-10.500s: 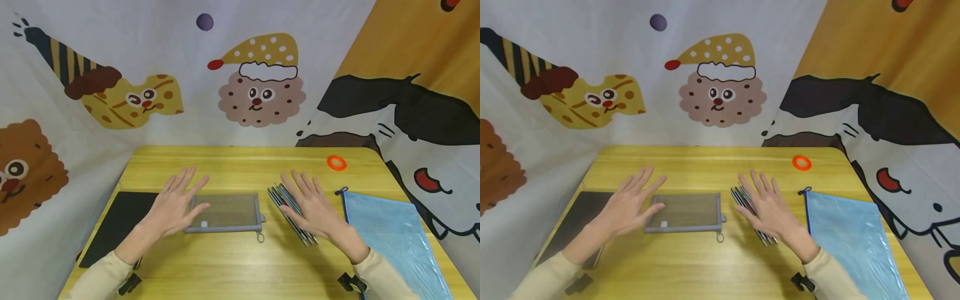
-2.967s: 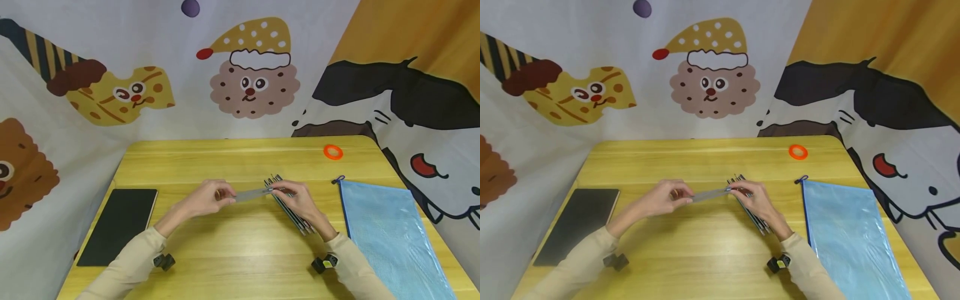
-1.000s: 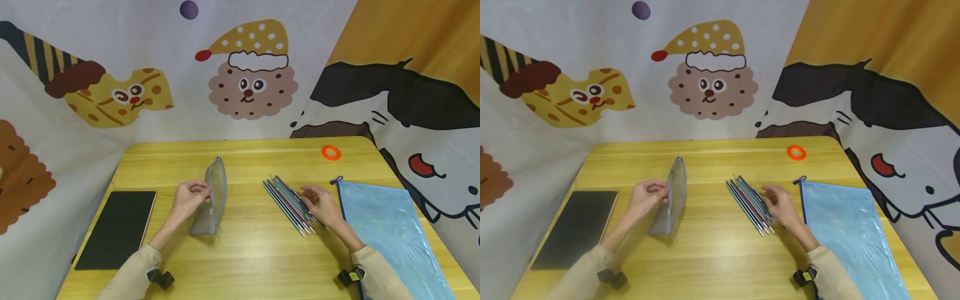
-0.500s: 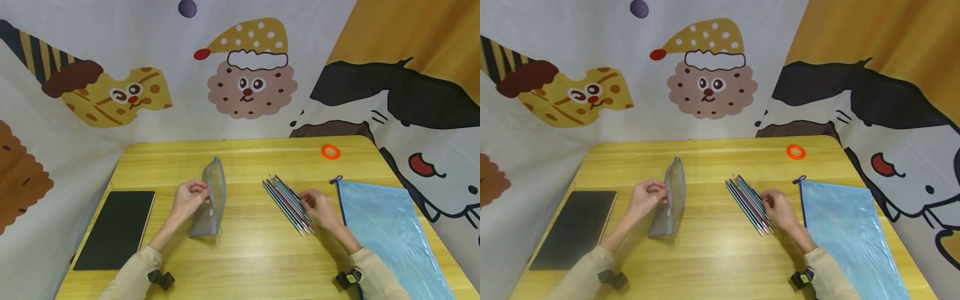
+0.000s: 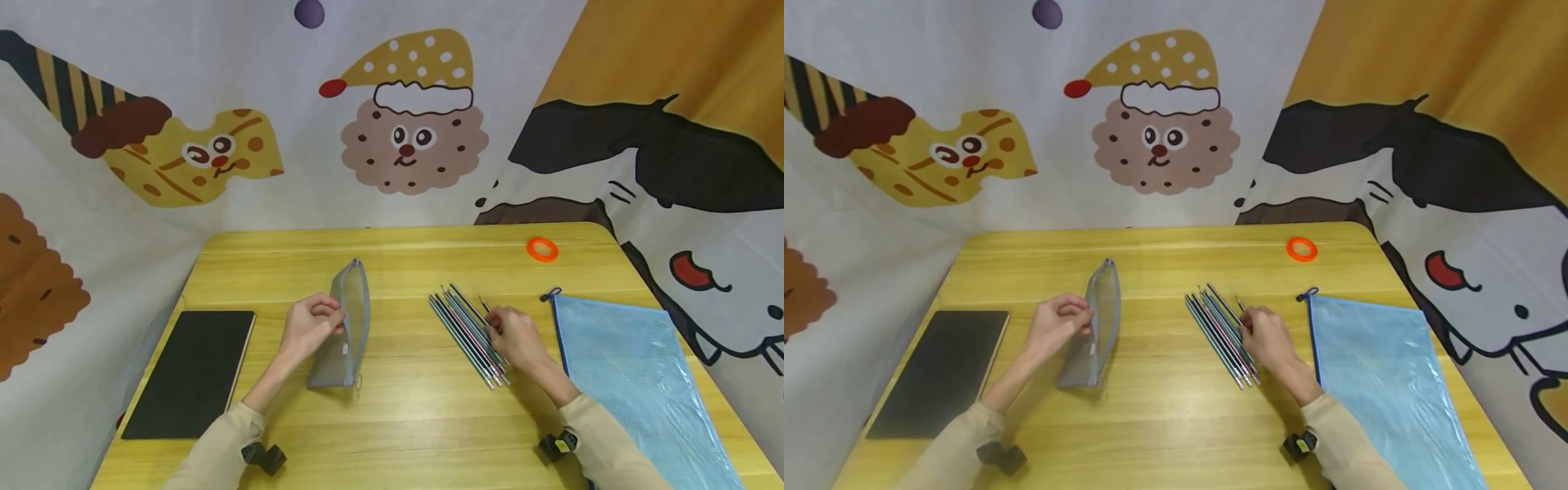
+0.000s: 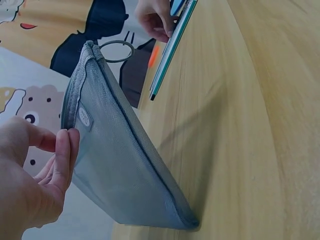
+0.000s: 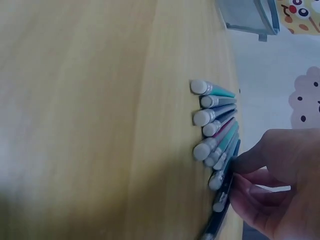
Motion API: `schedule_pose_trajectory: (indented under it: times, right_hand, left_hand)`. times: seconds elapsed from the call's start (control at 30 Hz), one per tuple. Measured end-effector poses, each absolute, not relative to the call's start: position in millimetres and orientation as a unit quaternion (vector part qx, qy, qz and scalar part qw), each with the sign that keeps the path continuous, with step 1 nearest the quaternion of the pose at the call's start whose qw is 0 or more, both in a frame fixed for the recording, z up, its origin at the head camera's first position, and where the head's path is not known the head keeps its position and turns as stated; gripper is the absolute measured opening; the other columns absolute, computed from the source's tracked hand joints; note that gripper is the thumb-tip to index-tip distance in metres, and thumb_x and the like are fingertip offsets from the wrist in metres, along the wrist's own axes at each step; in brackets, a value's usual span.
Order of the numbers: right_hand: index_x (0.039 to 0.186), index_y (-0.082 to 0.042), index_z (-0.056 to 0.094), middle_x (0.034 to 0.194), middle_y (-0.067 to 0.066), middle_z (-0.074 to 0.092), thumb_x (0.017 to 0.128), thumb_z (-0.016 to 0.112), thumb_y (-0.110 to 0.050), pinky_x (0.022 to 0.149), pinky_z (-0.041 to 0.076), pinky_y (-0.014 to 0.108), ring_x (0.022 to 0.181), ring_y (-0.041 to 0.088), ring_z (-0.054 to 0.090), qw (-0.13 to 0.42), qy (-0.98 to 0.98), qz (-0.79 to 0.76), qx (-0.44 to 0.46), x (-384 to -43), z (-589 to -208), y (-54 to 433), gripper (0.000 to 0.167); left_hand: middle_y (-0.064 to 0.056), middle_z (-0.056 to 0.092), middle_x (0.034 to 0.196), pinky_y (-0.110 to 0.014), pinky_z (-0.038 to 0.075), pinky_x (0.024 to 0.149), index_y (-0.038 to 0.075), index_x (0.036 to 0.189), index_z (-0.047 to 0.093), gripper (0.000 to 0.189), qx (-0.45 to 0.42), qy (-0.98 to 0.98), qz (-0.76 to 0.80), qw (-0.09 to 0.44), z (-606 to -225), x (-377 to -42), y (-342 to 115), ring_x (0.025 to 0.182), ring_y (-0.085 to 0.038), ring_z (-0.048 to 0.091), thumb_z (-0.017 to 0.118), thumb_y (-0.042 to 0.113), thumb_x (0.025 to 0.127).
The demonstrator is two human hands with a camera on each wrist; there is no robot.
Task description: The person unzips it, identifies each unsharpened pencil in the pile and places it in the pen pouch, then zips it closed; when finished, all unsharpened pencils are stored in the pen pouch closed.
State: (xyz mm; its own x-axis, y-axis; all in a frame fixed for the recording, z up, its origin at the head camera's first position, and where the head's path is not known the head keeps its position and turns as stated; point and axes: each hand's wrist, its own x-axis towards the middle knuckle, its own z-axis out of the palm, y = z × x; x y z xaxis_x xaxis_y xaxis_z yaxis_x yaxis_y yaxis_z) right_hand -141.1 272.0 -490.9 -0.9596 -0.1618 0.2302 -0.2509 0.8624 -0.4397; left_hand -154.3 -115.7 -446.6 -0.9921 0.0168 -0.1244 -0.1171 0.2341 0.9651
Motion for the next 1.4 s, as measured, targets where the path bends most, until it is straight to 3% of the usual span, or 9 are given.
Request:
schedule_pose_trajectory:
  times: [0.27, 0.63, 1.03, 1.17, 1.4]
  right_hand:
    - [0.086, -0.002, 0.07, 0.073, 0.005, 0.071, 0.083, 0.071, -0.002, 0.056, 0.055, 0.032, 0.065, 0.015, 0.064, 0.098, -0.965, 0.224, 0.095, -143.2, -490.2, 268.2, 0.003]
    - [0.092, -0.002, 0.071, 0.078, 0.006, 0.07, 0.082, 0.068, 0.0, 0.056, 0.055, 0.02, 0.067, 0.011, 0.062, 0.146, -0.932, 0.319, 0.096, -141.7, -499.7, 270.4, 0.011]
    - [0.103, 0.0, 0.07, 0.086, 0.01, 0.072, 0.09, 0.067, -0.003, 0.063, 0.054, 0.016, 0.074, 0.012, 0.062, 0.083, -0.91, 0.405, 0.044, -138.8, -486.8, 259.2, 0.013]
    - [0.106, 0.002, 0.069, 0.089, 0.012, 0.072, 0.093, 0.068, -0.005, 0.063, 0.054, 0.016, 0.076, 0.013, 0.063, 0.052, -0.9, 0.429, 0.051, -138.6, -476.8, 247.9, 0.015]
    - [0.109, 0.004, 0.067, 0.091, 0.014, 0.069, 0.095, 0.068, -0.007, 0.056, 0.052, 0.017, 0.072, 0.009, 0.06, -0.007, -0.867, 0.49, 0.091, -140.0, -459.5, 218.9, 0.017]
  left_hand:
    - [-0.014, 0.073, 0.083, -0.028, 0.065, 0.063, -0.006, 0.101, 0.067, 0.017, -0.028, 0.783, 0.619, 0.055, -445.6, -153.3, -112.2, 0.062, -0.012, 0.068, 0.067, -0.001, 0.086]
    - [-0.01, 0.073, 0.08, -0.027, 0.065, 0.062, -0.006, 0.1, 0.067, 0.016, -0.025, 0.779, 0.624, 0.056, -446.2, -152.2, -112.3, 0.061, -0.012, 0.068, 0.066, 0.001, 0.086]
    - [-0.008, 0.072, 0.077, -0.031, 0.065, 0.064, -0.007, 0.1, 0.066, 0.016, -0.014, 0.767, 0.639, 0.058, -447.2, -154.3, -107.9, 0.061, -0.012, 0.068, 0.066, -0.001, 0.086]
    - [-0.006, 0.072, 0.076, -0.029, 0.065, 0.064, -0.007, 0.1, 0.066, 0.014, -0.006, 0.761, 0.646, 0.056, -447.4, -155.7, -103.7, 0.061, -0.012, 0.069, 0.066, 0.0, 0.088]
    - [-0.013, 0.073, 0.084, -0.026, 0.065, 0.066, -0.006, 0.102, 0.067, 0.014, -0.007, 0.765, 0.641, 0.062, -447.2, -156.4, -94.5, 0.066, -0.013, 0.07, 0.069, 0.003, 0.09]
